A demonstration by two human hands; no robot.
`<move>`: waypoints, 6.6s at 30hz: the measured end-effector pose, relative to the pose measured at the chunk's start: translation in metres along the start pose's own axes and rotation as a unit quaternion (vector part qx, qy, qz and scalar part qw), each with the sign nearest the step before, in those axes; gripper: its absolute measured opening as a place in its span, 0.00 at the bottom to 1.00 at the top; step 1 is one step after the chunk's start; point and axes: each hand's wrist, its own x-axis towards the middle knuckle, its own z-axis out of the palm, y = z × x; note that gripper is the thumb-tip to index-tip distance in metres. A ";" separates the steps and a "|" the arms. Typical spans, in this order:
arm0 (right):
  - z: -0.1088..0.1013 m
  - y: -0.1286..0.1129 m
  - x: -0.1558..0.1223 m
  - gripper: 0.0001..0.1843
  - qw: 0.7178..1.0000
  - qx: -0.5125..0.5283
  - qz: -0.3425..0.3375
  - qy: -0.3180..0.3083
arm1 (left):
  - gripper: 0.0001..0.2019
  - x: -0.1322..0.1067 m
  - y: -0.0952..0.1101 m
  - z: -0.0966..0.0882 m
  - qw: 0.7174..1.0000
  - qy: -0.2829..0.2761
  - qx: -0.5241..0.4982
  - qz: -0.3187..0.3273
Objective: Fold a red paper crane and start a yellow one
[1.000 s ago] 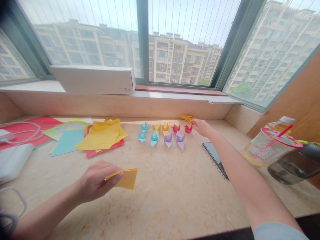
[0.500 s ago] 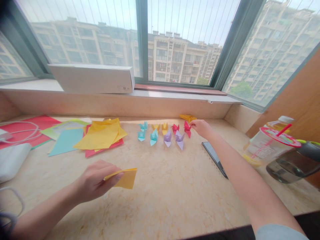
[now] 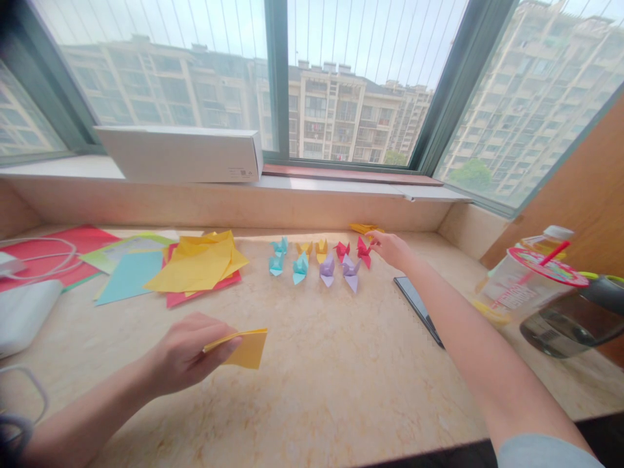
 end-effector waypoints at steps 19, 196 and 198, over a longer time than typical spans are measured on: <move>0.001 0.003 -0.004 0.11 0.999 -0.017 -0.044 -0.025 | 0.09 0.001 0.001 0.000 1.000 -0.007 -0.009 0.004; 0.031 -0.273 -0.094 0.35 0.920 0.329 -0.196 0.083 | 0.26 0.019 -0.008 0.018 0.818 0.170 -0.435 -0.335; 0.031 -0.274 -0.095 0.34 0.921 0.325 -0.196 0.085 | 0.26 0.018 -0.010 0.020 0.827 0.164 -0.426 -0.328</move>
